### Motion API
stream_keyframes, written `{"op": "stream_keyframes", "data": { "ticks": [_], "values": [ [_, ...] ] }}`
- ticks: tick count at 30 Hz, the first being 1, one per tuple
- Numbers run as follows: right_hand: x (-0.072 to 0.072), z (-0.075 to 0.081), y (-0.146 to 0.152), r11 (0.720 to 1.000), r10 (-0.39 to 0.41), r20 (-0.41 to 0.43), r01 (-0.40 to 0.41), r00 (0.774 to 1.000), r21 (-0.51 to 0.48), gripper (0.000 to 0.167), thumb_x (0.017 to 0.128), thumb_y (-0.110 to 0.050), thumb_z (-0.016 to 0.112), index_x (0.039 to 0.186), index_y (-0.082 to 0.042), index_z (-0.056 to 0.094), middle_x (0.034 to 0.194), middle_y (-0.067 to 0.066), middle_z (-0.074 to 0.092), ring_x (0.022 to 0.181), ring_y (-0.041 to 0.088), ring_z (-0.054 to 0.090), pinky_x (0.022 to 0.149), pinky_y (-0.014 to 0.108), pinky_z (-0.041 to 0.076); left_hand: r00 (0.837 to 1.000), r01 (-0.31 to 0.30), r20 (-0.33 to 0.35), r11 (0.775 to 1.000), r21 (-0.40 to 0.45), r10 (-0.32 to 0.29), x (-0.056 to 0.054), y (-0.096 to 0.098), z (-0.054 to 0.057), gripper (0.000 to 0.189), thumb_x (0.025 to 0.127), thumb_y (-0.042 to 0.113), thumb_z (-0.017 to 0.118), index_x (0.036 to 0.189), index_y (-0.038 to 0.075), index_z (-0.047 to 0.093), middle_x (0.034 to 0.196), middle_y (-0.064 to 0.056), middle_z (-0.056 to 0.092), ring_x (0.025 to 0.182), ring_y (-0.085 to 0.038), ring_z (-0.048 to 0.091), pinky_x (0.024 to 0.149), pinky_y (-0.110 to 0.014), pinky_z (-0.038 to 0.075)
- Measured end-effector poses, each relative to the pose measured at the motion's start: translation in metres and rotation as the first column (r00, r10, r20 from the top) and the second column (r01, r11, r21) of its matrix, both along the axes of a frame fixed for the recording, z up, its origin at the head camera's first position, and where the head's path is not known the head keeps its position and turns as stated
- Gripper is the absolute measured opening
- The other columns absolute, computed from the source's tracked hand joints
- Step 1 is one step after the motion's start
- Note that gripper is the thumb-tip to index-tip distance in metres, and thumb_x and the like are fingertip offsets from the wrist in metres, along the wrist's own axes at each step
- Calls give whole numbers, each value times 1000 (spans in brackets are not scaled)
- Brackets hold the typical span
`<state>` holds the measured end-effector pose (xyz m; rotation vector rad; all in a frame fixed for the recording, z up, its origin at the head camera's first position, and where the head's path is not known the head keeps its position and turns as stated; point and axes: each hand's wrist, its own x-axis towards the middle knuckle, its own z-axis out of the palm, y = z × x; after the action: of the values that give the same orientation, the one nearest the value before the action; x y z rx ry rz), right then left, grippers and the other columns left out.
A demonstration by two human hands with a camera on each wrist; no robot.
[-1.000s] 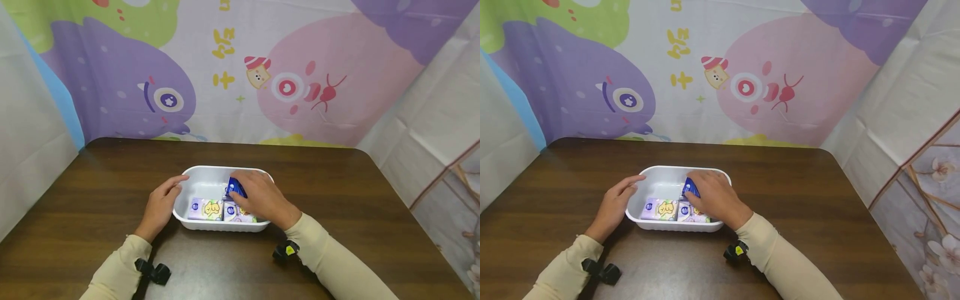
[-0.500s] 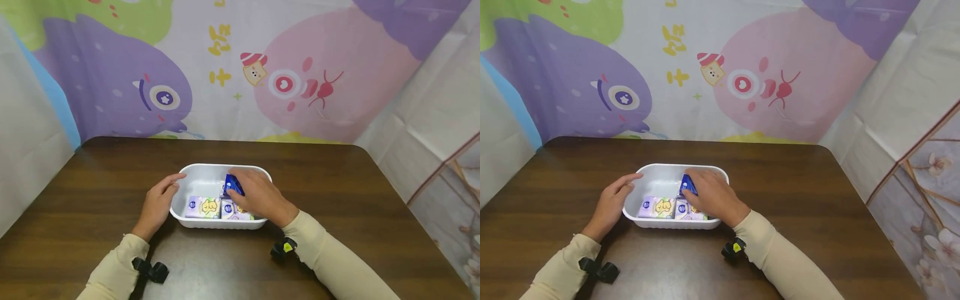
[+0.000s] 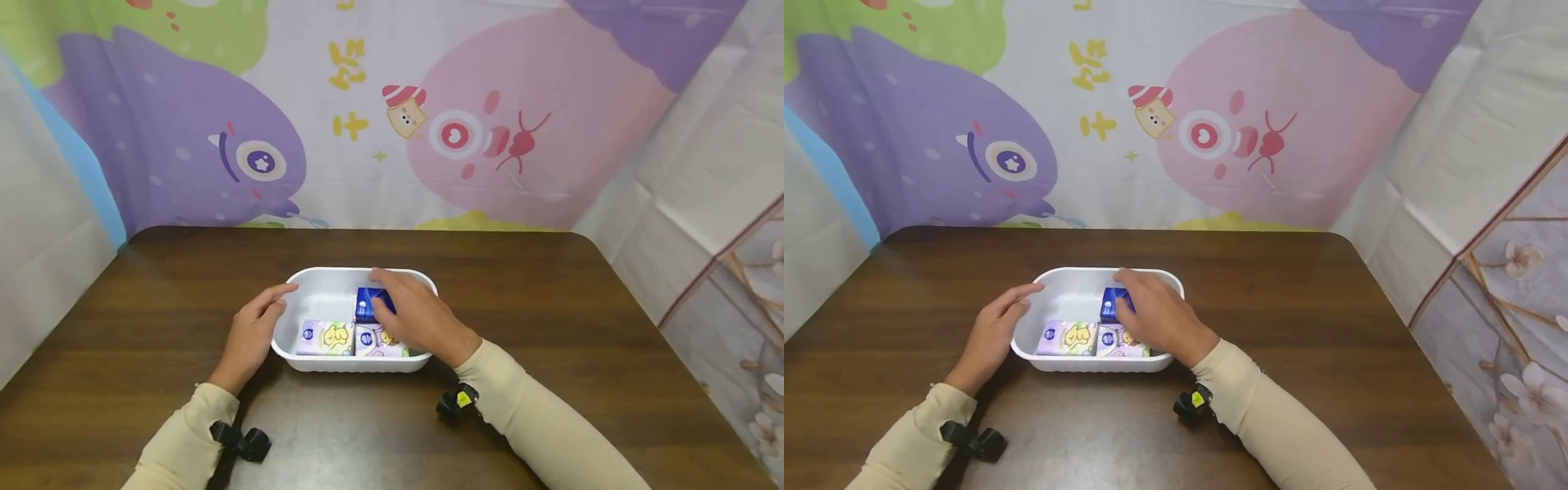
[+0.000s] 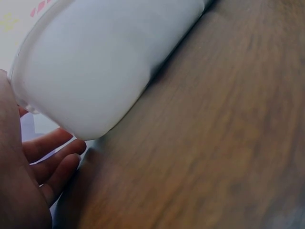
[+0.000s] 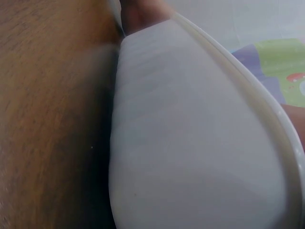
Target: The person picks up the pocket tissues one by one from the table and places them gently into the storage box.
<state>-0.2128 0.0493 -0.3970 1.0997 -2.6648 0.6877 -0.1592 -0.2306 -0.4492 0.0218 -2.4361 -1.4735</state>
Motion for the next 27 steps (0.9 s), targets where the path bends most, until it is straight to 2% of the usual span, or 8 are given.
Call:
{"op": "stream_keyframes", "data": {
  "ticks": [4, 10, 17, 21, 27],
  "values": [
    [-1, 1, 2, 1000, 11, -18, -11, 1000, -27, 43, 98, -24, 60, 137, -7, 57, 139, 7, 59, 128, 20, 54, 107, 37, 41, 1000, 5, 4, 1000, 7, -5, 0, 2, 1, 34, 106, 26, 47, 132, 15, 65, 138, -7, 59, 124, -25, 52, 104, -48, 36],
    [-1, -1, 4, 996, 24, -40, -27, 999, -80, 32, 96, -22, 62, 125, -8, 65, 129, 3, 66, 122, 18, 58, 105, 36, 43, 1000, 7, -2, 1000, 6, -7, 0, 1, -1, 34, 106, 25, 47, 132, 14, 65, 136, -8, 60, 123, -23, 52, 103, -46, 36],
    [-3, -1, 3, 997, 15, -78, -21, 997, -75, 25, 95, -22, 64, 117, -11, 68, 121, 1, 68, 118, 16, 60, 104, 35, 44, 1000, 8, 6, 1000, 6, -8, 0, 2, -1, 34, 106, 27, 47, 133, 15, 65, 137, -8, 60, 124, -23, 51, 104, -47, 36],
    [-1, -3, 3, 998, 7, -76, -11, 997, -54, 24, 95, -23, 64, 115, -12, 68, 120, 0, 68, 116, 15, 60, 103, 34, 44, 1000, 8, 24, 1000, 5, -8, 3, 2, 0, 35, 106, 29, 46, 134, 16, 65, 139, -7, 58, 126, -24, 50, 104, -49, 35],
    [-1, -3, 3, 998, -10, -56, 6, 998, -60, 24, 95, -24, 62, 115, -12, 68, 118, -1, 67, 112, 14, 60, 101, 34, 45, 1000, 15, 15, 1000, -5, -15, 5, 2, 2, 35, 107, 28, 46, 134, 16, 64, 140, -6, 58, 127, -24, 50, 104, -49, 35]
  ]
}}
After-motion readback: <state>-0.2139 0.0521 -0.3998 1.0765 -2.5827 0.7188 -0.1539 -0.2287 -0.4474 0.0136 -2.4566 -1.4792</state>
